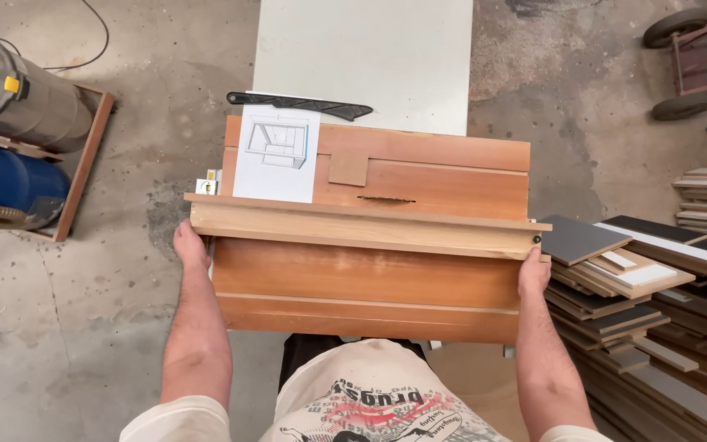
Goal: The person handles small pieces of wood and a square ruler in a workshop, moving between a miter saw and a table saw. They adjust the table saw fence and measure the setup with the ruler before picking up and inspecting a small wooden block.
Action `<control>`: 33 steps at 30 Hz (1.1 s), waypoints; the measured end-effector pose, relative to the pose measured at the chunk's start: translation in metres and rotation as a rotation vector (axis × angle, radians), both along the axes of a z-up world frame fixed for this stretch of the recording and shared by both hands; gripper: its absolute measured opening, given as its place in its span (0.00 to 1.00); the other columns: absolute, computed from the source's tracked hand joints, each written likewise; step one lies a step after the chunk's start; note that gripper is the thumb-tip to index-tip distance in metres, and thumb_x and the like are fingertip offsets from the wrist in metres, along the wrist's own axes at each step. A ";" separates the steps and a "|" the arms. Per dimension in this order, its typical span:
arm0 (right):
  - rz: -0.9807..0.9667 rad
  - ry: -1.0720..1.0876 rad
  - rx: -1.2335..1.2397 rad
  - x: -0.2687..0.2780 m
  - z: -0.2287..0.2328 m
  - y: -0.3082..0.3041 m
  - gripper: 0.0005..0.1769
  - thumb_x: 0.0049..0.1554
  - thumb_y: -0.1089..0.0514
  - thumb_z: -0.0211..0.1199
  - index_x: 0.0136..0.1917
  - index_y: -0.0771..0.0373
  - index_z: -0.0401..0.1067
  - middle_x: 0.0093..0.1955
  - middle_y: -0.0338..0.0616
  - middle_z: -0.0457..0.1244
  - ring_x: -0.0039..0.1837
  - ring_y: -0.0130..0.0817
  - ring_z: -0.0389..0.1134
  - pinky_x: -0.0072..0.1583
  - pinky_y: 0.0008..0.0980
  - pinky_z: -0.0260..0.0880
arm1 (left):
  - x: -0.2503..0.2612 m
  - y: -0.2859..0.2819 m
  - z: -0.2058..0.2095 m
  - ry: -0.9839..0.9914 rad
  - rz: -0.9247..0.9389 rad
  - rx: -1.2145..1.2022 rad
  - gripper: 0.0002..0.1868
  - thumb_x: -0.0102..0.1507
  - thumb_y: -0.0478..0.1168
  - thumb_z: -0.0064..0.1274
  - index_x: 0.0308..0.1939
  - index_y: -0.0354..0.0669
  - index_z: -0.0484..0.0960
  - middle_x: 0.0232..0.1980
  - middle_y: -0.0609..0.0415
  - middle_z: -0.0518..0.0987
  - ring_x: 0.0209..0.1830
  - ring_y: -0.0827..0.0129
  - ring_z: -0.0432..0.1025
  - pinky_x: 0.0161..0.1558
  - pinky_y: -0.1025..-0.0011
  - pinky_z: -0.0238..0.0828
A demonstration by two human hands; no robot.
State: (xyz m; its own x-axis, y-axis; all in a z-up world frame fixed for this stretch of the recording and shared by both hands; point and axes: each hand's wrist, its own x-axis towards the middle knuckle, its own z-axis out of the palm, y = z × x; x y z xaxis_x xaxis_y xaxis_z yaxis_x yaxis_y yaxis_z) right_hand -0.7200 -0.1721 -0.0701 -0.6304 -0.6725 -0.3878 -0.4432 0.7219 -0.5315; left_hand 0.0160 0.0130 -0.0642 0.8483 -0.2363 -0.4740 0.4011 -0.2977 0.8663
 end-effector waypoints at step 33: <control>-0.009 0.066 0.058 -0.012 -0.013 -0.002 0.48 0.64 0.27 0.49 0.76 0.72 0.61 0.75 0.65 0.57 0.78 0.53 0.53 0.76 0.47 0.51 | 0.190 -0.043 -0.204 0.600 -0.329 0.152 0.22 0.65 0.51 0.59 0.52 0.35 0.80 0.50 0.43 0.82 0.53 0.48 0.79 0.55 0.44 0.76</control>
